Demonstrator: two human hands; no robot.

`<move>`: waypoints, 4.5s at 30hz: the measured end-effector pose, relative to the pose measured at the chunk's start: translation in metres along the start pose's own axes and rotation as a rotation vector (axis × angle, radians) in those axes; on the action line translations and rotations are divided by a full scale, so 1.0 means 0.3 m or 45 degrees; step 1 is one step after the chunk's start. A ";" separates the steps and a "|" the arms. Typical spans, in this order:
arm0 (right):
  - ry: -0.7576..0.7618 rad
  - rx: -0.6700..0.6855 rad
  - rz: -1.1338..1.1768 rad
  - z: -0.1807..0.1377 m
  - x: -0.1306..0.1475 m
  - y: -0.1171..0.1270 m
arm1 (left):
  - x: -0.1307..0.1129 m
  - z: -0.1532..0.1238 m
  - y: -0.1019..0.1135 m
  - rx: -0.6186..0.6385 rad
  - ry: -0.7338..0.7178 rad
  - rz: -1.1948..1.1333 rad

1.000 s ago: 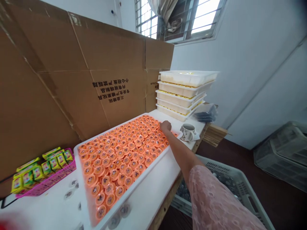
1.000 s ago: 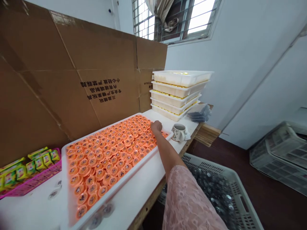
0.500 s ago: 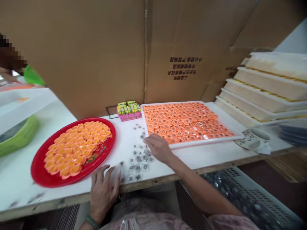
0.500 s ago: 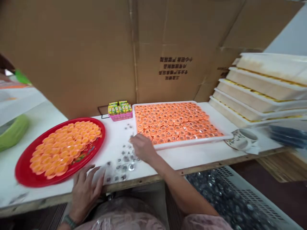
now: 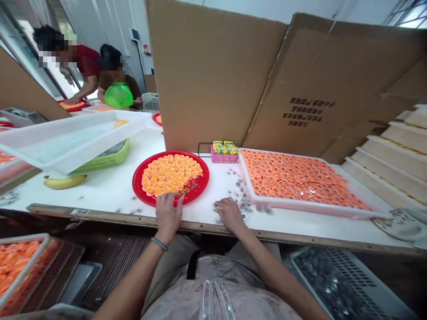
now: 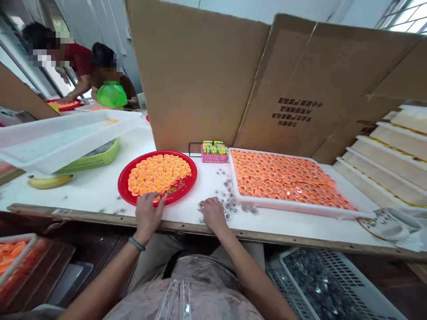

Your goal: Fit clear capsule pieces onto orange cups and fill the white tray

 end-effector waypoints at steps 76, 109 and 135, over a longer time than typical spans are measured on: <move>0.056 -0.195 0.950 0.315 0.277 0.082 | 0.173 0.089 -0.159 0.273 1.092 -1.905; -0.239 0.037 0.431 0.083 -0.076 -0.022 | 0.103 0.049 -0.180 0.290 1.341 -1.801; -0.050 0.179 0.454 0.182 -0.137 -0.075 | 0.136 0.063 -0.216 0.283 1.407 -1.789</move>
Point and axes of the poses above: each hand's wrist, its own z-axis towards the middle knuckle, its own y-axis out of the back of the hand, x = y × z, the point moved 7 cm from there along z, towards the middle knuckle, and after that the axes turned 11 degrees about -z, right-handed, at the moved point
